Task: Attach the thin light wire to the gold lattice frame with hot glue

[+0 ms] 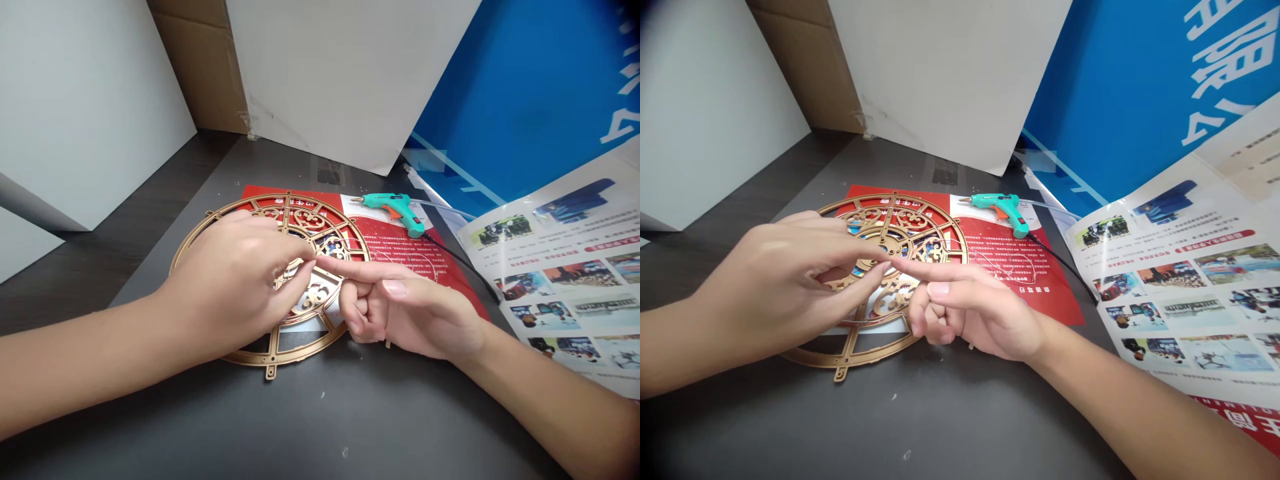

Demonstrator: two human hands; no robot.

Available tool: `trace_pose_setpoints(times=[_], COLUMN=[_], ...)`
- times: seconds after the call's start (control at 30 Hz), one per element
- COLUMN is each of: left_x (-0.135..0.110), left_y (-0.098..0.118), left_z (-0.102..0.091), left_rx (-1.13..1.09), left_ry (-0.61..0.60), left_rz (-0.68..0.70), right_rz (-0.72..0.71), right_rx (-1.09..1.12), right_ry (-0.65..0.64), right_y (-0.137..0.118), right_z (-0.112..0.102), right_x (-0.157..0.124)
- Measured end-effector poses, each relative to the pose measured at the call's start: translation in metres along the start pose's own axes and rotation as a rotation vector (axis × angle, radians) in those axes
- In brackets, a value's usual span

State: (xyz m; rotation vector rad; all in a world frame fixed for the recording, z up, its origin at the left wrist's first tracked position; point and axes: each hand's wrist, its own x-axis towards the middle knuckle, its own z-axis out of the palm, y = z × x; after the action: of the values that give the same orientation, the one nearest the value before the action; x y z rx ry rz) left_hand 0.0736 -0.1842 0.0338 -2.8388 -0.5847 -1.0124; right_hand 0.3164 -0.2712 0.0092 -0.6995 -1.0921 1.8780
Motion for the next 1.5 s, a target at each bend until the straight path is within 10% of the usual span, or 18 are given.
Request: trace_pose_setpoints(times=[0.57,1.17,1.5], left_x=[0.003,0.006,-0.004], left_y=[0.001,-0.002,-0.020], left_z=[-0.003,-0.003,0.017], left_rx=[-0.112,-0.179,-0.198], left_ry=[0.000,-0.083,-0.351], left_rz=[-0.078,-0.121,-0.039], right_rz=[-0.016,-0.160,-0.317], right_rx=[0.047,-0.064,-0.368], right_ry=[0.003,0.351,0.556], right_y=[-0.003,-0.003,0.002], right_z=[0.002,0.003,-0.002], right_x=[0.000,0.009,0.010])
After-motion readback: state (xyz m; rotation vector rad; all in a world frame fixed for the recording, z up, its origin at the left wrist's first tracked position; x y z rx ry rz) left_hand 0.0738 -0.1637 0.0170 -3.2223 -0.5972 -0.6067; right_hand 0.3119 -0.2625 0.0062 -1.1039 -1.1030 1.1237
